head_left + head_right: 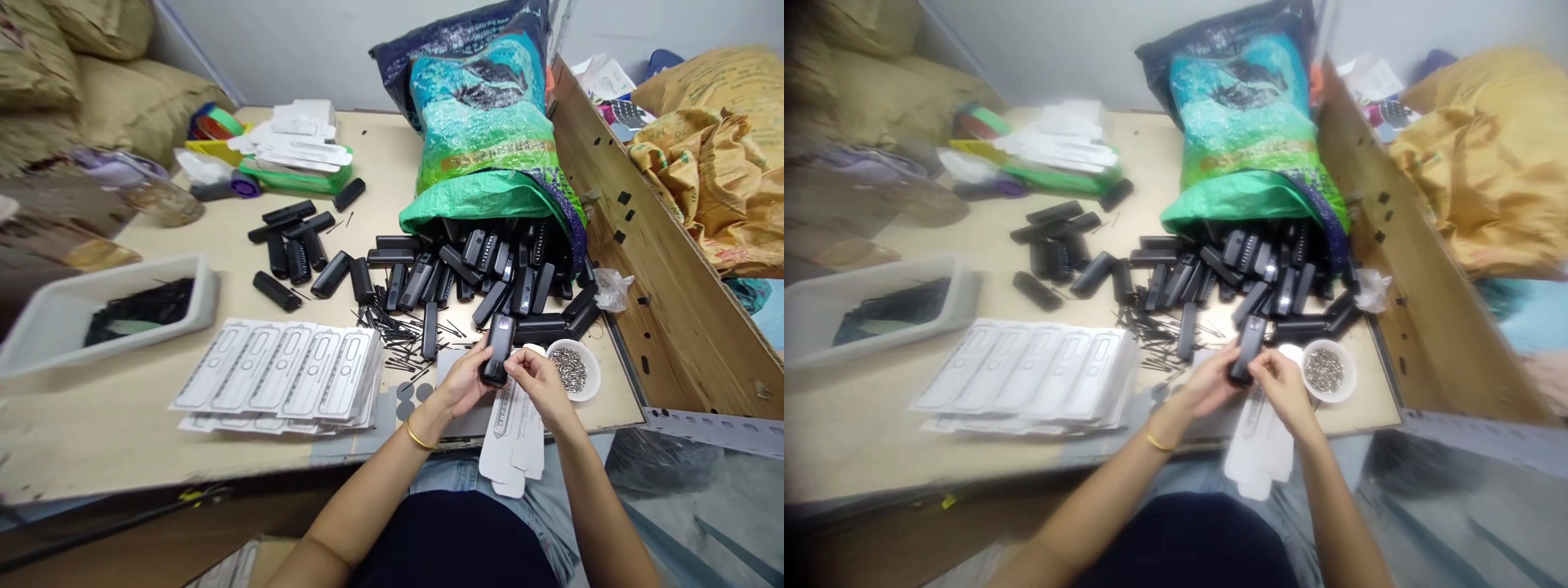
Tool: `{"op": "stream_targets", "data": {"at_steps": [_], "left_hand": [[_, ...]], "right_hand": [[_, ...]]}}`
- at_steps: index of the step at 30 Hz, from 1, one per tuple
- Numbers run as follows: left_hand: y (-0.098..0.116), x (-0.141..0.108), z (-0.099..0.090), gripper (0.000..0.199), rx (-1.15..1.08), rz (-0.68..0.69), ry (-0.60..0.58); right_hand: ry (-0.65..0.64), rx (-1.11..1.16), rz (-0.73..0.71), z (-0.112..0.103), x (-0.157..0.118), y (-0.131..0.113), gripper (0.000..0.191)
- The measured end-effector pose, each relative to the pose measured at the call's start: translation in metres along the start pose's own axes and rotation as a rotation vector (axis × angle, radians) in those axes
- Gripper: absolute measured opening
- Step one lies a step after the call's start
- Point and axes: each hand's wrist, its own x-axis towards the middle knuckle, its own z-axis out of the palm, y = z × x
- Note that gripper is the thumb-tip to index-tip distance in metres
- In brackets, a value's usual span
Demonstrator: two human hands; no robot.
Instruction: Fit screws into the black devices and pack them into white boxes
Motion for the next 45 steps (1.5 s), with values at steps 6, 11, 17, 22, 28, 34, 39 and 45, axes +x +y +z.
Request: {"op": "stream_targets", "data": {"at_steps": [6,11,17,22,28,34,39,45], "left_hand": [[0.002,-0.003,0.003,0.043,-0.021,-0.047,-0.015],[0.006,-0.007,0.006,0.047,-0.026,-0.064,-0.017],[0.009,-0.009,0.006,0.062,-0.050,-0.071,-0.057],[0.010,-0.011,0.006,0.072,-0.102,-0.068,-0.072],[0.012,-0.014,0.008,0.078,-0.087,-0.063,-0.078],[0.014,-0.017,0.011,0.079,-0.053,-0.057,-0.061],[0.015,-0.019,0.012,0.081,-0.040,-0.051,-0.065],[0.016,-0.020,0.013,0.082,-0.039,-0.022,-0.080]], "right_hand": [[-0.015,-0.062,0.042,0.001,0.000,-0.002,0.023],[-0.027,-0.072,0.060,0.002,-0.001,-0.007,0.023],[-0.027,-0.124,0.064,0.002,-0.002,-0.011,0.021],[-0.017,-0.109,0.064,0.003,-0.002,-0.012,0.022],[-0.037,-0.066,0.059,0.003,-0.002,-0.013,0.025],[-0.057,-0.068,0.049,0.003,-0.002,-0.015,0.024],[-0.062,-0.071,0.048,0.004,-0.003,-0.017,0.022],[0.001,-0.155,0.032,0.007,-0.004,-0.021,0.021]]}}
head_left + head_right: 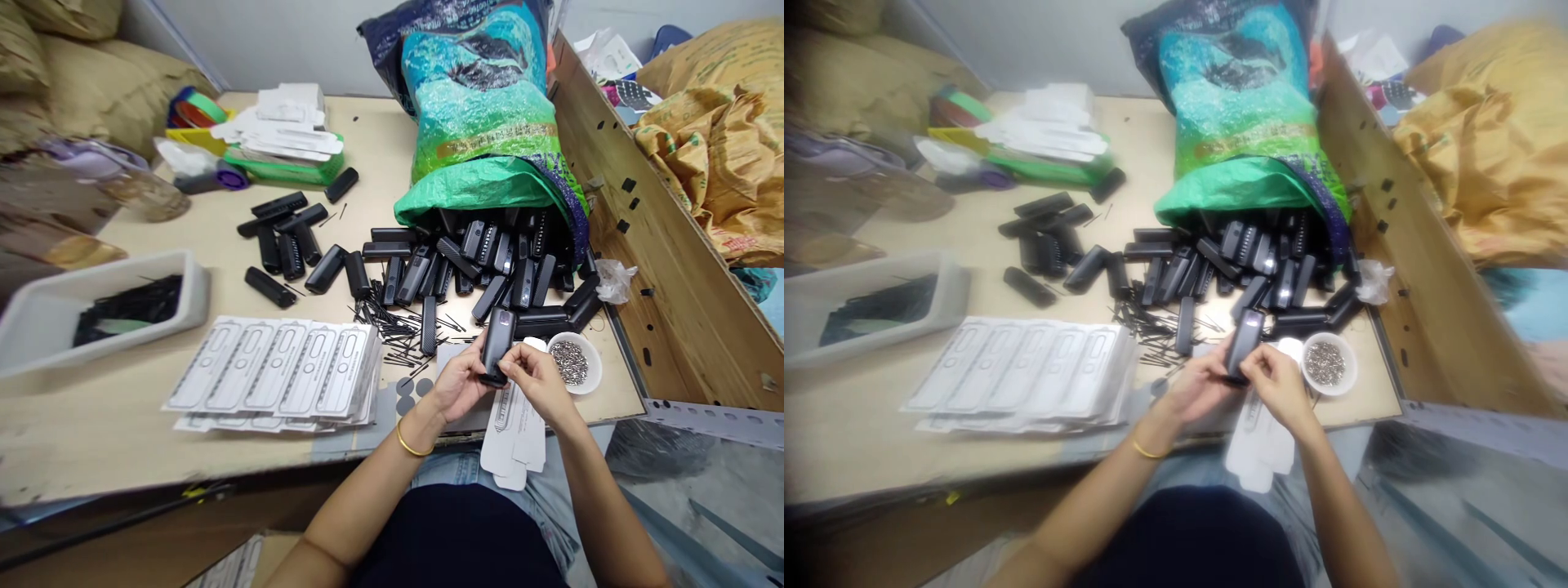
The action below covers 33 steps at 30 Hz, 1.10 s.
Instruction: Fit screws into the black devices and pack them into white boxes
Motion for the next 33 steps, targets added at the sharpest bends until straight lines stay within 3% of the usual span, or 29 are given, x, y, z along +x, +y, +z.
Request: {"op": "stream_targets", "data": {"at_steps": [19,33], "left_hand": [[0.0010,-0.0022,0.0003,0.086,0.075,0.009,0.023],[0.0018,-0.0041,0.0014,0.082,0.096,0.068,-0.013]], "right_hand": [[-0.005,-0.079,-0.012,0.0028,0.0009,-0.0047,0.016],[0.072,-0.208,-0.090,0.0097,-0.0024,-0.0094,0.016]]}}
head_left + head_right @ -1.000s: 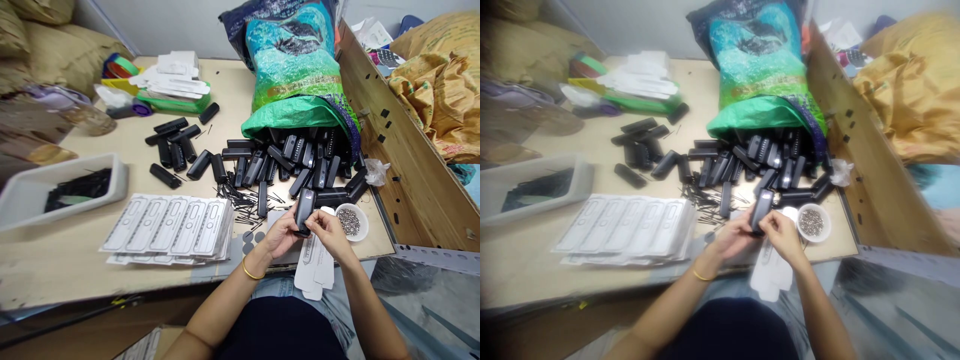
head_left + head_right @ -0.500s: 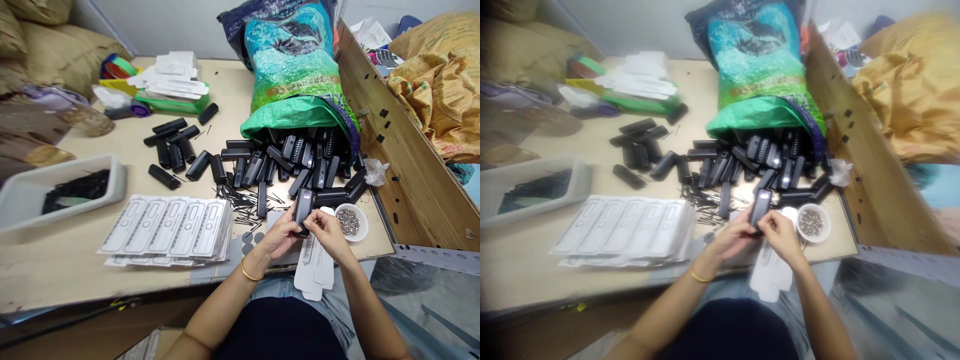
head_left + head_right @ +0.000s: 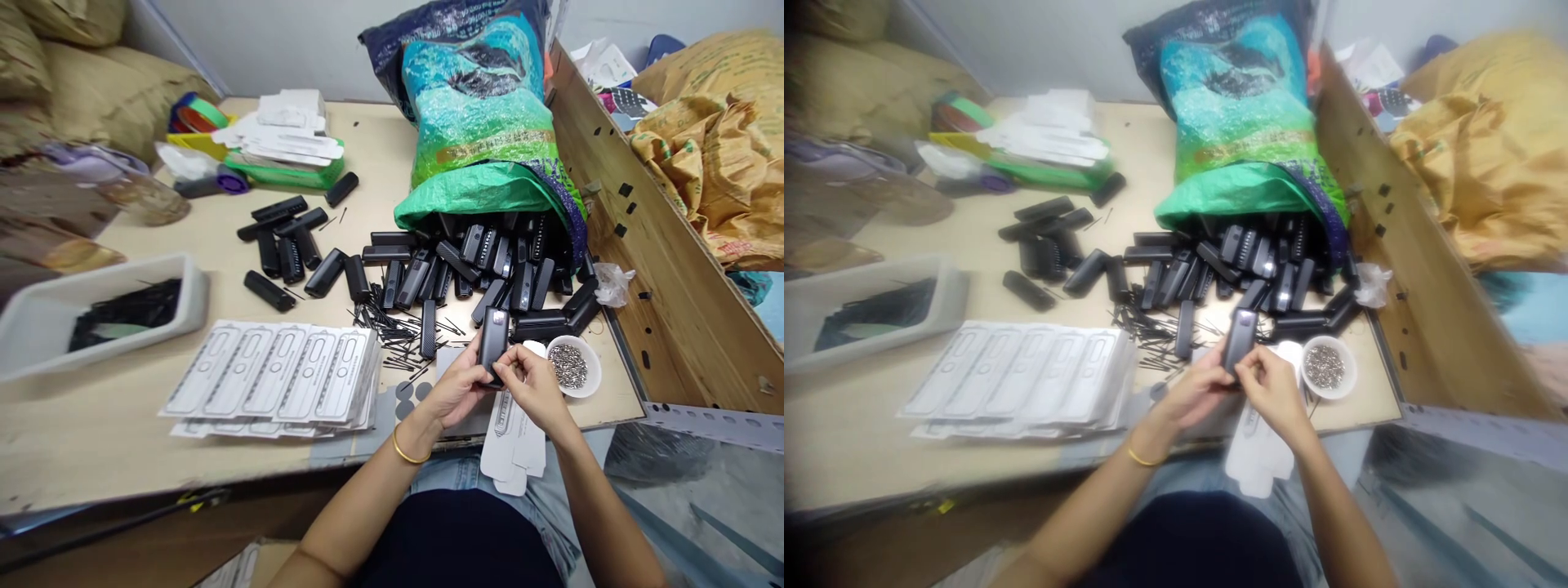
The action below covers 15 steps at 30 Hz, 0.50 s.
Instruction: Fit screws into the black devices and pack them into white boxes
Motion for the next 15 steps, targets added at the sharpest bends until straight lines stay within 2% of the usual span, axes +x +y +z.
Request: {"op": "stream_targets", "data": {"at_steps": [8,10,13,15], "left_hand": [[0.000,-0.001,0.003,0.080,0.072,0.051,0.005],[0.000,-0.001,0.003,0.082,0.082,0.060,0.009],[-0.001,-0.002,0.000,0.082,0.073,0.043,0.005],[-0.002,-0.003,-0.001,0.082,0.050,0.031,-0.012]], "right_hand": [[0.014,-0.099,-0.074,0.003,-0.002,-0.004,0.013],[0.084,-0.116,-0.073,0.005,-0.001,0.000,0.014],[0.287,-0.152,-0.045,0.004,0.003,0.008,0.024],[0.370,-0.151,-0.031,0.001,0.006,0.013,0.021]]}}
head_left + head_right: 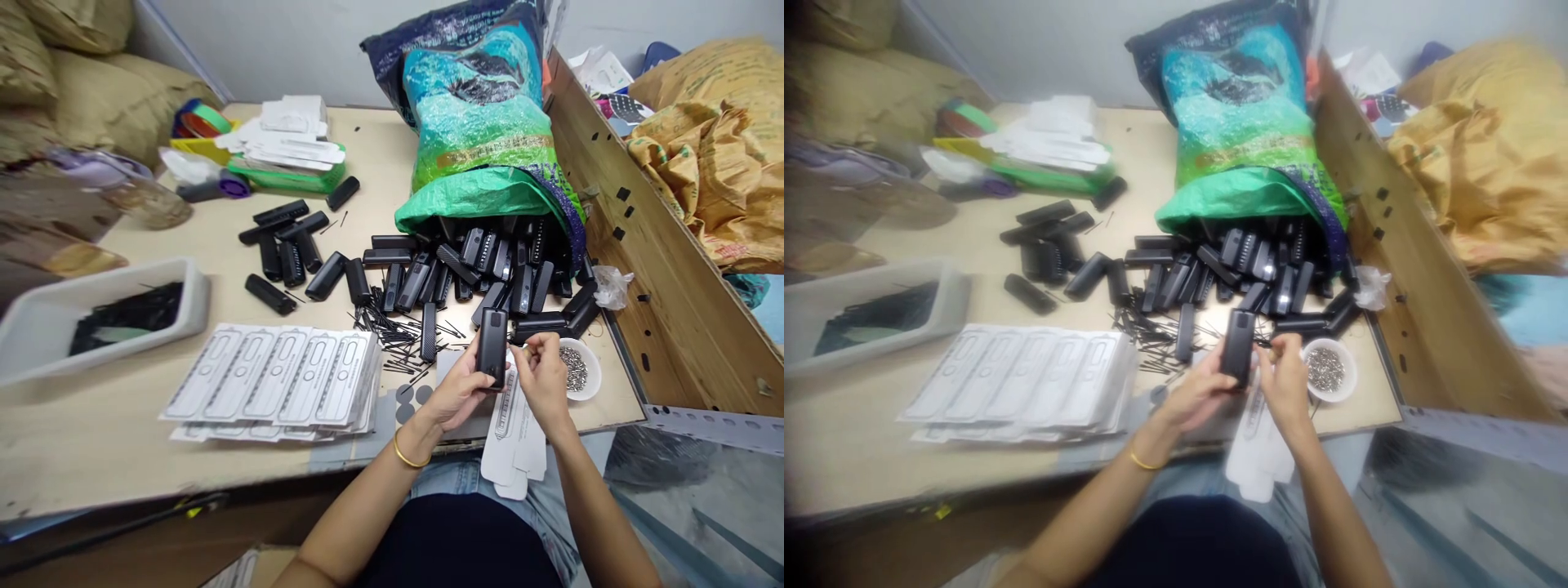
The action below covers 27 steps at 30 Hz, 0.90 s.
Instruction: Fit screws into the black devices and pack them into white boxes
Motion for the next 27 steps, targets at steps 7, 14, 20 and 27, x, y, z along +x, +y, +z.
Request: {"op": "stream_targets", "data": {"at_steps": [7,14,20,27], "left_hand": [[-0.002,0.006,-0.004,0.070,0.057,0.107,0.099],[-0.010,0.013,-0.015,0.070,0.067,0.199,0.064],[-0.014,0.019,-0.026,0.074,0.100,0.225,0.067],[0.000,0.005,-0.035,0.053,0.841,0.377,0.254]], "right_hand": [[0.009,0.022,0.026,-0.017,0.003,0.025,0.018],[0.064,-0.252,0.043,-0.044,0.013,0.082,0.020],[-0.081,-0.521,0.077,-0.039,0.016,0.124,0.021],[-0.041,-0.414,0.039,-0.040,0.016,0.130,0.028]]}}
